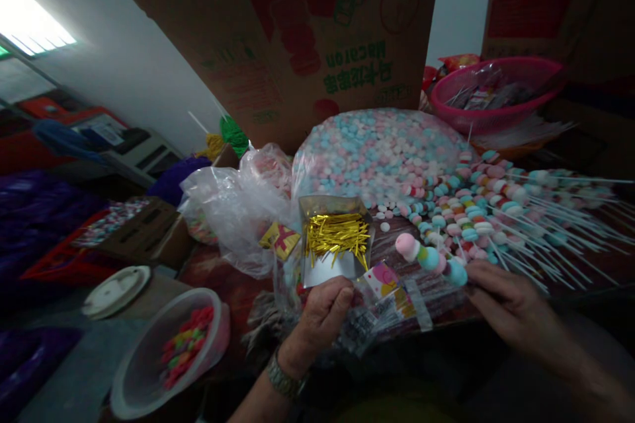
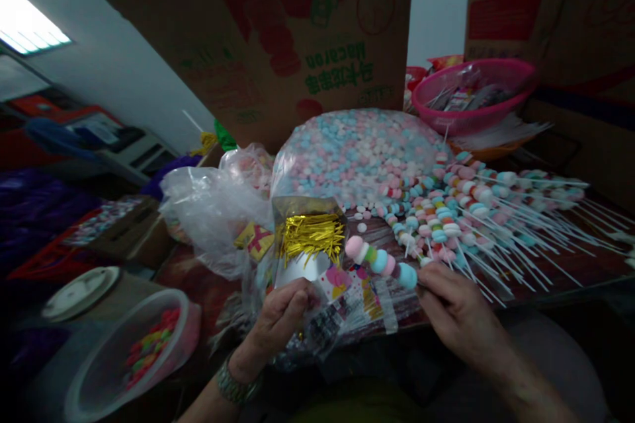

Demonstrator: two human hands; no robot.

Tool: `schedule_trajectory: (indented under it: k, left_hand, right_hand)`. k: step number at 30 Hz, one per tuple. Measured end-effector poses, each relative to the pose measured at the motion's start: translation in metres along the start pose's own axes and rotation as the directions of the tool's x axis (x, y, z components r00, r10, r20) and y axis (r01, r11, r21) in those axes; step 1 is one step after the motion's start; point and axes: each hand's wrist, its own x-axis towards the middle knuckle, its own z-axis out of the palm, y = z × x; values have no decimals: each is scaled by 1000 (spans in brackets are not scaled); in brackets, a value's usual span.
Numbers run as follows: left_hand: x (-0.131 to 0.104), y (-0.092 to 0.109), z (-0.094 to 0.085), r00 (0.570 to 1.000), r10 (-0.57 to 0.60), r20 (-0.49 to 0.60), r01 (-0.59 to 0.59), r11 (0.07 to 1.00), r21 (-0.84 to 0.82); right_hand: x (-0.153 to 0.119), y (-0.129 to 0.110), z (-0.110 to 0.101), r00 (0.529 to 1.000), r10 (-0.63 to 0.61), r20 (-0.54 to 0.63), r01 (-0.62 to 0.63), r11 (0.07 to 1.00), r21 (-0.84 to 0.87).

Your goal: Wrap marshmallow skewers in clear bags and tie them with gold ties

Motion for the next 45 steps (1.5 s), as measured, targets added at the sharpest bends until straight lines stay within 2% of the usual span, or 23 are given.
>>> schedule_trajectory:
  k: [2,4,7,10,12,15,18,21,22,23,24,25,26,27,28,29,30,32,33,36,39,42,45]
  left_hand:
    - [2,1,-2,999,37,11,-37,999,-3]
    - [4,2,-4,997,78,27,-78,997,-4]
    - [7,2,-8,990,128,54,-130,991,38]
    - [11,2,-11,980,166,111,-181,972,149]
    - [16,3,-12,966,184,180,-224,946,235]
    - [27,9,-9,942,163,292,-265,896,356]
    - [37,14,-8,957,115,267,-226,871,435]
    - [42,13,-11,977,118,176,-177,911,371]
    - [41,11,-12,985,133,107,-161,933,323]
    - [40,9,-12,990,144,-9,-136,957,258]
    - [39,7,-11,974,140,-178,-110,980,164]
    - [37,6,-8,921,102,-376,-97,995,32]
    - [35,5,-5,835,12,-550,-105,985,-138]
    - [33,5,0,747,-122,-653,-136,934,-329]
    - [32,6,5,697,-274,-662,-168,836,-522]
    - [31,8,10,697,-410,-588,-174,699,-694]
    - [31,11,15,729,-505,-461,-144,545,-826]
    - [34,20,24,788,-576,-216,-41,300,-953]
    - [37,24,27,799,-583,-151,-10,238,-971]
    - [48,37,34,793,-596,-128,9,221,-975]
    - [55,43,43,766,-631,-123,25,220,-975]
    - [56,40,47,740,-667,-87,42,175,-984]
    - [56,35,41,713,-698,-68,36,133,-990]
  right_hand:
    - [-3,2,-10,988,-153,-3,151,976,-158]
    - [-5,4,-15,970,-244,11,238,931,-277]
    - [-8,5,-20,949,-309,56,302,848,-435]
    - [-8,0,-25,934,-337,119,346,769,-538]
    - [-7,-4,-25,936,-316,154,347,760,-550]
    - [-4,-6,-18,955,-197,223,283,832,-478]
    - [-3,-4,-8,962,-80,262,178,909,-377]
    - [-5,1,-3,971,-48,235,112,958,-263]
    - [-6,2,-1,972,-43,232,94,972,-215]
    - [-7,3,1,972,-33,233,73,984,-164]
    - [-8,4,4,972,-18,235,46,993,-113]
    - [-10,4,8,972,1,235,14,998,-62]
    - [-11,4,13,972,22,234,-20,1000,-12]
    - [-12,4,19,972,43,231,-53,998,38]
    - [-13,3,26,973,60,225,-81,993,84]
    - [-14,2,32,972,72,223,-101,987,123]
    - [-14,0,39,972,78,223,-115,981,155]
    - [-13,-6,51,968,75,238,-125,972,200]
    - [-12,-10,57,966,69,248,-125,969,215]
    - [-6,-25,72,969,73,238,-134,958,252]
    - [3,-36,86,977,141,157,-183,939,291]
    - [7,-36,96,974,196,117,-222,932,287]
    - [2,-27,101,984,128,121,-148,972,180]
